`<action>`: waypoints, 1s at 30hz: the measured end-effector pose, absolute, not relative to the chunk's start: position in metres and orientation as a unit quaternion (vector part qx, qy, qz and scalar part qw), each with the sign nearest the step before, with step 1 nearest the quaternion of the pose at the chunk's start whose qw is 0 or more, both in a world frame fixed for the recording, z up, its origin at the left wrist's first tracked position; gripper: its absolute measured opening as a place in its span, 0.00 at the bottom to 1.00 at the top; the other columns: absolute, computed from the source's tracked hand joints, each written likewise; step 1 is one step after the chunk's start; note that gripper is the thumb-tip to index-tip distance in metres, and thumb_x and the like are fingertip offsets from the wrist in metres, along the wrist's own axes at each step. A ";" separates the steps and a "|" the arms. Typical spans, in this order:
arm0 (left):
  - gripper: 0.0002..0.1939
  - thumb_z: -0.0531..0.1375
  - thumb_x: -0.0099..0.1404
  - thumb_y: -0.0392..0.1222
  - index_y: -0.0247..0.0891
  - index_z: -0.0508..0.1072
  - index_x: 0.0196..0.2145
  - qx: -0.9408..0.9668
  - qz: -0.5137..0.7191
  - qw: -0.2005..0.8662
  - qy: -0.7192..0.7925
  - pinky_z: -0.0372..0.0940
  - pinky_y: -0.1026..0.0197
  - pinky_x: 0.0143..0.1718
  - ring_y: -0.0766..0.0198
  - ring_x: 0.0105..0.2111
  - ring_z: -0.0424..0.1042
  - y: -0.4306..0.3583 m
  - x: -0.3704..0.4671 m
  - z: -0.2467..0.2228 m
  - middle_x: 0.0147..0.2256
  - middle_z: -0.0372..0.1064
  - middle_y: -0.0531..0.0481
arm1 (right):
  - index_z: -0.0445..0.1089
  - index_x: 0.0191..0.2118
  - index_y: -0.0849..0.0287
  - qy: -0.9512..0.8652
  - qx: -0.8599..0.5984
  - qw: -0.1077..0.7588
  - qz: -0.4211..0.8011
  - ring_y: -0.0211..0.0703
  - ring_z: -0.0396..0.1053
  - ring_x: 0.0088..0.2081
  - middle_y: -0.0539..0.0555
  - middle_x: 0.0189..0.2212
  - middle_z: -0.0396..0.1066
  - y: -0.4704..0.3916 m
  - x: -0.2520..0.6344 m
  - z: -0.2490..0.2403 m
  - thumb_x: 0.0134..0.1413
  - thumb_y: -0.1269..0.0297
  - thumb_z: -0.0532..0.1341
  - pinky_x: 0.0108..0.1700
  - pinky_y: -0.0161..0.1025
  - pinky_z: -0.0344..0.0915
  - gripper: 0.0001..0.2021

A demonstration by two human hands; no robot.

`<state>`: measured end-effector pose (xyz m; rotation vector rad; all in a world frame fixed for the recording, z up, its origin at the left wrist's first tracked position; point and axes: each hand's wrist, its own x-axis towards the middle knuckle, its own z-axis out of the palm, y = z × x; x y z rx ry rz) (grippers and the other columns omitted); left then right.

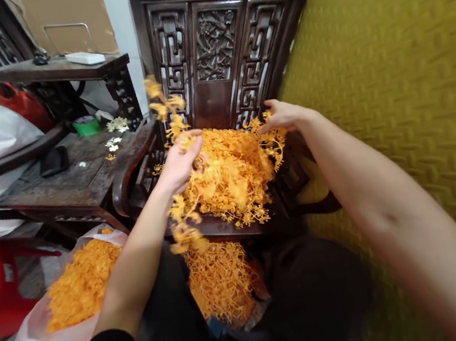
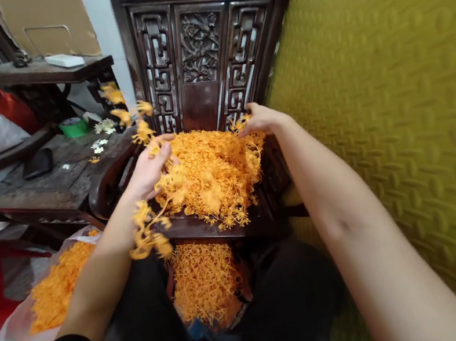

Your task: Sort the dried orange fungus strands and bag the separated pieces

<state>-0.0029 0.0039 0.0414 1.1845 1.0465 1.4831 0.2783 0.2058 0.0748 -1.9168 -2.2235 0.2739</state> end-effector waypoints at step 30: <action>0.29 0.66 0.61 0.66 0.37 0.68 0.21 0.554 0.257 0.588 0.530 0.47 0.67 0.16 0.74 0.14 0.53 -0.042 -0.010 0.027 0.17 0.60 0.56 | 0.78 0.43 0.56 -0.483 -0.388 0.669 0.410 0.38 0.76 0.35 0.53 0.38 0.80 0.087 0.297 -0.029 0.52 0.49 0.73 0.37 0.38 0.74 0.19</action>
